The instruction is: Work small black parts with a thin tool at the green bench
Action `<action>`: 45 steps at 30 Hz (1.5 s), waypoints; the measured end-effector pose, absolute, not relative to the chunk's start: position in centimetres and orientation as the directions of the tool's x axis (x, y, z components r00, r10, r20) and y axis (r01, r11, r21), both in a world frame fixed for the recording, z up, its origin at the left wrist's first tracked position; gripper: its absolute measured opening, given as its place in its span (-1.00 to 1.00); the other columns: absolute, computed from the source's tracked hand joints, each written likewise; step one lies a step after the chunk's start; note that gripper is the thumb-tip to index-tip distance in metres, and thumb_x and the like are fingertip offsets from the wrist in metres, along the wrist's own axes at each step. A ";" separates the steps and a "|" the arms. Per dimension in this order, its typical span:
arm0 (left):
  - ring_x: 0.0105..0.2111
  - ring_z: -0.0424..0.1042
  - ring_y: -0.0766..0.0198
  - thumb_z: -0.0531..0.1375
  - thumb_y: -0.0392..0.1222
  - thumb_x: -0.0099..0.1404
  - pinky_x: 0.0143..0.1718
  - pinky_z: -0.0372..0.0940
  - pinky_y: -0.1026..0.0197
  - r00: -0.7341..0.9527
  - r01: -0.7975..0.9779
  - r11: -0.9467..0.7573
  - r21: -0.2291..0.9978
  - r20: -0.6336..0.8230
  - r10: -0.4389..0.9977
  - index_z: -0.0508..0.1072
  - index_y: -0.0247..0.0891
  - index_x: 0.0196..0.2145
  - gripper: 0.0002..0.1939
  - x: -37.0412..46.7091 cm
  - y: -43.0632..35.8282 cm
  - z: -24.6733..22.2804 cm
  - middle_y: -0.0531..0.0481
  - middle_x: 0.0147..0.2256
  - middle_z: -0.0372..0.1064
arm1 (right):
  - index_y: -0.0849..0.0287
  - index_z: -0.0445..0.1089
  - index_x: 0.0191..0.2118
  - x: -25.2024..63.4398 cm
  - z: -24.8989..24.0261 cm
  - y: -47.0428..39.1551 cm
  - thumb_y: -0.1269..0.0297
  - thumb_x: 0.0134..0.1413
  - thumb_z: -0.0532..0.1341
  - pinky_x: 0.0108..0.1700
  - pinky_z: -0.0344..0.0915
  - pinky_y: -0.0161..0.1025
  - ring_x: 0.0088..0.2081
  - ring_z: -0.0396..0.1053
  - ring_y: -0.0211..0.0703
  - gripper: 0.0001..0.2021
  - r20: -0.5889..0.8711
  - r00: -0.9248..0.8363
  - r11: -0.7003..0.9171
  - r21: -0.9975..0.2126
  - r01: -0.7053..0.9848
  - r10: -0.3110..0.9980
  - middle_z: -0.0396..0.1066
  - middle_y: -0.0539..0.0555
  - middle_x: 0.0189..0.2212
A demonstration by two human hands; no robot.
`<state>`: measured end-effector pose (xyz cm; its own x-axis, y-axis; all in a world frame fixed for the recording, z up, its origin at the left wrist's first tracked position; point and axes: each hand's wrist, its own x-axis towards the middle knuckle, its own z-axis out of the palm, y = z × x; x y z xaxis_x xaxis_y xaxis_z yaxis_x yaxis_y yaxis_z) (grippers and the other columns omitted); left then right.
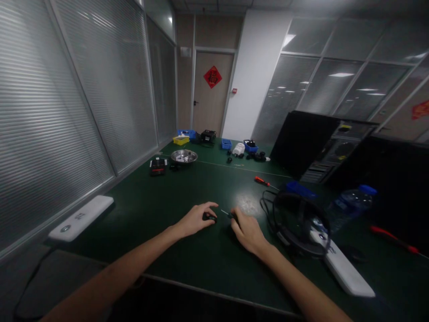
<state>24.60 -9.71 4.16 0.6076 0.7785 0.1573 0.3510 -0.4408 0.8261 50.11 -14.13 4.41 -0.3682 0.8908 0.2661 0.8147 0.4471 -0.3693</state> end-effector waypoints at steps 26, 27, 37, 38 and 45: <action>-0.21 0.43 0.27 0.23 -0.09 0.44 -0.18 0.32 0.24 0.710 0.336 -0.518 0.787 0.150 0.688 0.58 -0.18 0.01 -0.74 24.7 -9.4 4.9 -0.07 -0.11 0.43 | 0.04 0.45 -0.04 50.3 4.1 -14.8 0.23 0.45 0.04 -0.32 0.19 -0.27 -0.34 0.44 -0.21 -0.77 0.226 -0.498 0.546 -0.299 0.782 0.837 0.45 0.02 -0.26; -0.22 0.43 0.27 0.24 -0.09 0.43 -0.18 0.32 0.25 0.709 0.337 -0.517 0.787 0.149 0.690 0.58 -0.19 0.01 -0.74 24.7 -9.4 4.9 -0.07 -0.12 0.43 | 0.04 0.44 -0.04 50.3 4.1 -14.9 0.24 0.45 0.04 -0.31 0.18 -0.27 -0.34 0.44 -0.22 -0.78 0.222 -0.493 0.540 -0.304 0.785 0.841 0.45 0.01 -0.26; -0.24 0.42 0.27 0.23 -0.05 0.44 -0.20 0.31 0.25 0.698 0.339 -0.499 0.798 0.142 0.702 0.59 -0.18 -0.02 -0.73 24.7 -9.5 4.8 -0.07 -0.14 0.45 | 0.06 0.46 -0.11 50.3 4.3 -14.9 0.25 0.40 0.07 -0.32 0.19 -0.29 -0.36 0.43 -0.23 -0.79 0.220 -0.497 0.543 -0.318 0.777 0.839 0.45 0.01 -0.31; -0.23 0.43 0.27 0.23 -0.05 0.44 -0.20 0.31 0.25 0.698 0.339 -0.499 0.798 0.142 0.702 0.59 -0.18 -0.01 -0.73 24.7 -9.6 4.8 -0.07 -0.14 0.45 | 0.06 0.46 -0.11 50.3 4.3 -14.9 0.25 0.41 0.07 -0.32 0.19 -0.29 -0.36 0.42 -0.23 -0.79 0.222 -0.503 0.549 -0.320 0.772 0.836 0.45 0.01 -0.31; -0.18 0.48 0.21 0.23 -0.04 0.44 -0.14 0.35 0.21 0.711 0.325 -0.522 0.789 0.160 0.685 0.61 -0.15 0.02 -0.71 24.9 -9.9 4.9 -0.10 -0.11 0.50 | 0.05 0.45 -0.07 50.4 4.2 -14.8 0.23 0.45 0.04 -0.33 0.17 -0.29 -0.34 0.43 -0.23 -0.76 0.221 -0.530 0.574 -0.304 0.760 0.818 0.45 0.01 -0.30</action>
<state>24.91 -9.86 4.87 0.7110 0.6847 0.1602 0.3248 -0.5218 0.7888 50.42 -14.77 4.17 -0.5305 0.8185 0.2206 0.7600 0.5745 -0.3039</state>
